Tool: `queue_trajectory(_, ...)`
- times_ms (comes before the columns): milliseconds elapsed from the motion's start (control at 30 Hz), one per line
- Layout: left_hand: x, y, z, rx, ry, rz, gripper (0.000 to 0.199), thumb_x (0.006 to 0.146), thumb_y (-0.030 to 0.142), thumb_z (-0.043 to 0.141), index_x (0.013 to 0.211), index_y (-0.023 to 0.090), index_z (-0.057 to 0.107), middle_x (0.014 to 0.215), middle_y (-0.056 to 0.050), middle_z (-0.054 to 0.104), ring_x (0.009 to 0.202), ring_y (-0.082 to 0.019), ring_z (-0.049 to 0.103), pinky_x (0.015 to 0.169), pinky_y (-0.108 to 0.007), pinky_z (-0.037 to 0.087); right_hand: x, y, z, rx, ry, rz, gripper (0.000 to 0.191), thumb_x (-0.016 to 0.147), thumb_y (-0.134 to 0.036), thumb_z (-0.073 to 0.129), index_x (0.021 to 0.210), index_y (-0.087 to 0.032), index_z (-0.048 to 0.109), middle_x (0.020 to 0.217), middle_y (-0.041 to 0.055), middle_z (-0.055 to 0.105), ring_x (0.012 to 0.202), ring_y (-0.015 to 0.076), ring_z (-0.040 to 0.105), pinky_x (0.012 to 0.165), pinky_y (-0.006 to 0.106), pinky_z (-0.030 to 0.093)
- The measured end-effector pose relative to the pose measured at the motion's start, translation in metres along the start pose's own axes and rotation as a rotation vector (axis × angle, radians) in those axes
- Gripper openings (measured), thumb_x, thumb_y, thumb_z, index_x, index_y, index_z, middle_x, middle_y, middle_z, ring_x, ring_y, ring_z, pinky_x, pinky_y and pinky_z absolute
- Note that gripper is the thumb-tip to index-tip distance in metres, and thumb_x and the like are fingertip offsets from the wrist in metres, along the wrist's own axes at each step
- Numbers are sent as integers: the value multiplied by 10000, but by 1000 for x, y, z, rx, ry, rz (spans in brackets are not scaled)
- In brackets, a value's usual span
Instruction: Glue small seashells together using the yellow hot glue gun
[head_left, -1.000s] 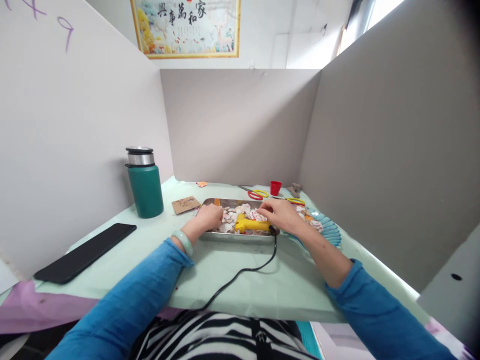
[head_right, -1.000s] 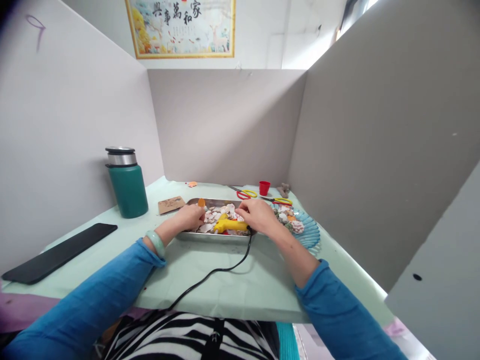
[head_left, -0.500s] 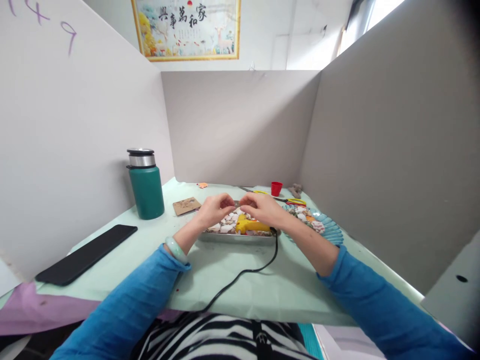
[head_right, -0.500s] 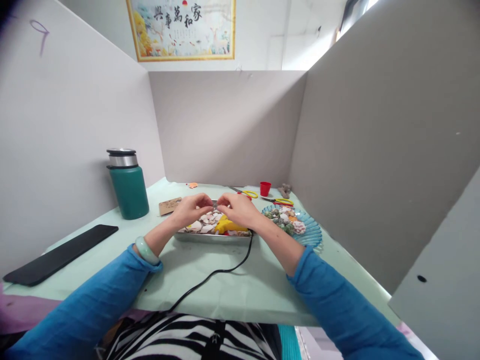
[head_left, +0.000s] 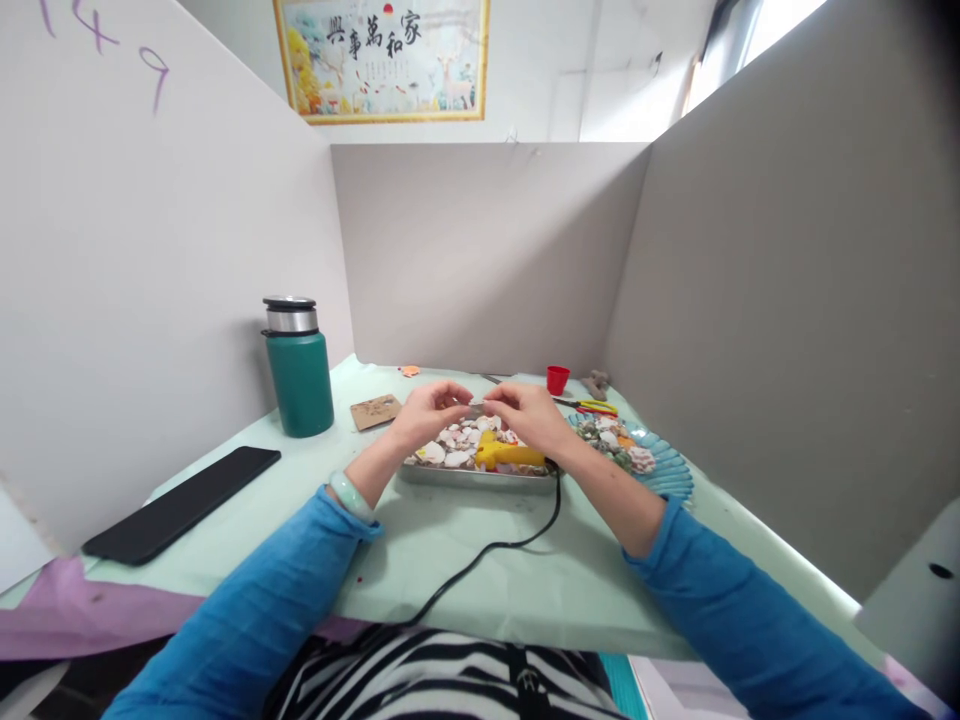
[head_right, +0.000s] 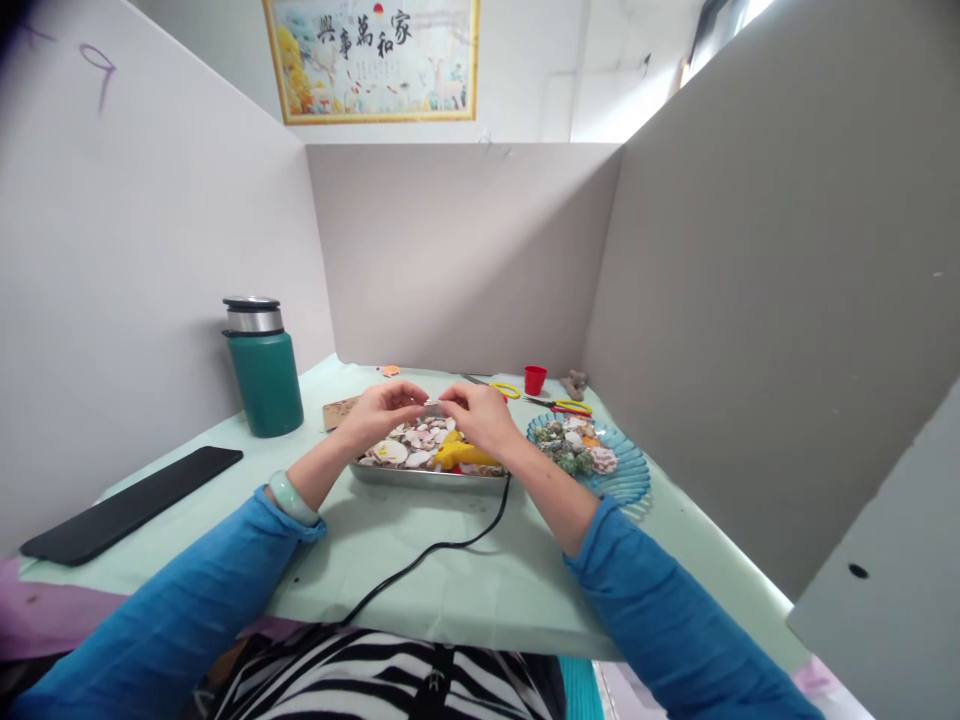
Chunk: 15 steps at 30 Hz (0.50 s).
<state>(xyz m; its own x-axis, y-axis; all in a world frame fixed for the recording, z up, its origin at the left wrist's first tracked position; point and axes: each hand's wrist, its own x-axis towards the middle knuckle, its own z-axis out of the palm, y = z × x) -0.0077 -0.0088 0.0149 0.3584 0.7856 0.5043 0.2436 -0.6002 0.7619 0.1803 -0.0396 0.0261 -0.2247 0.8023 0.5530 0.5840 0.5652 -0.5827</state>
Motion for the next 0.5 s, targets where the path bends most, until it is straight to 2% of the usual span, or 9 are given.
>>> queue_trajectory(133, -1, 2, 0, 40, 8, -41, 249, 718, 360, 626, 837, 142, 640, 749, -33, 642, 619, -122, 573, 600, -248, 466, 1, 3, 2, -51, -41, -18, 178, 813, -308, 515, 809, -186, 645, 701, 1, 654, 600, 120, 567, 578, 236, 388)
queue_trajectory(233, 1, -2, -4, 118, 37, -73, 242, 723, 357, 604, 836, 148, 651, 732, -28, 651, 605, -129, 580, 587, -247, 456, -1, 2, -6, -261, -132, 5, 241, 805, -377, 539, 927, -199, 647, 810, 25, 681, 717, 153, 597, 627, 251, 394)
queue_trajectory(367, 5, -10, -10, 400, 65, -123, 178, 721, 293, 580, 794, 166, 680, 710, -30, 676, 629, -149, 592, 607, -253, 441, -9, -2, -23, -698, -376, 112, 430, 709, -476, 622, 1038, -198, 628, 940, 85, 680, 862, 252, 607, 652, 294, 397)
queue_trajectory(433, 6, -13, -11, 578, 57, -113, 159, 718, 236, 561, 781, 176, 694, 737, -40, 690, 673, -161, 599, 640, -259, 434, -14, -4, -25, -798, -520, 146, 473, 698, -510, 611, 1056, -201, 621, 948, 101, 677, 846, 278, 613, 627, 304, 397)
queue_trajectory(500, 5, -16, -11, 708, 51, -80, 180, 721, 197, 536, 789, 188, 702, 773, -45, 699, 694, -166, 599, 659, -262, 424, -18, -4, -23, -822, -607, 122, 439, 740, -497, 564, 1057, -198, 619, 949, 111, 674, 825, 275, 617, 610, 301, 395)
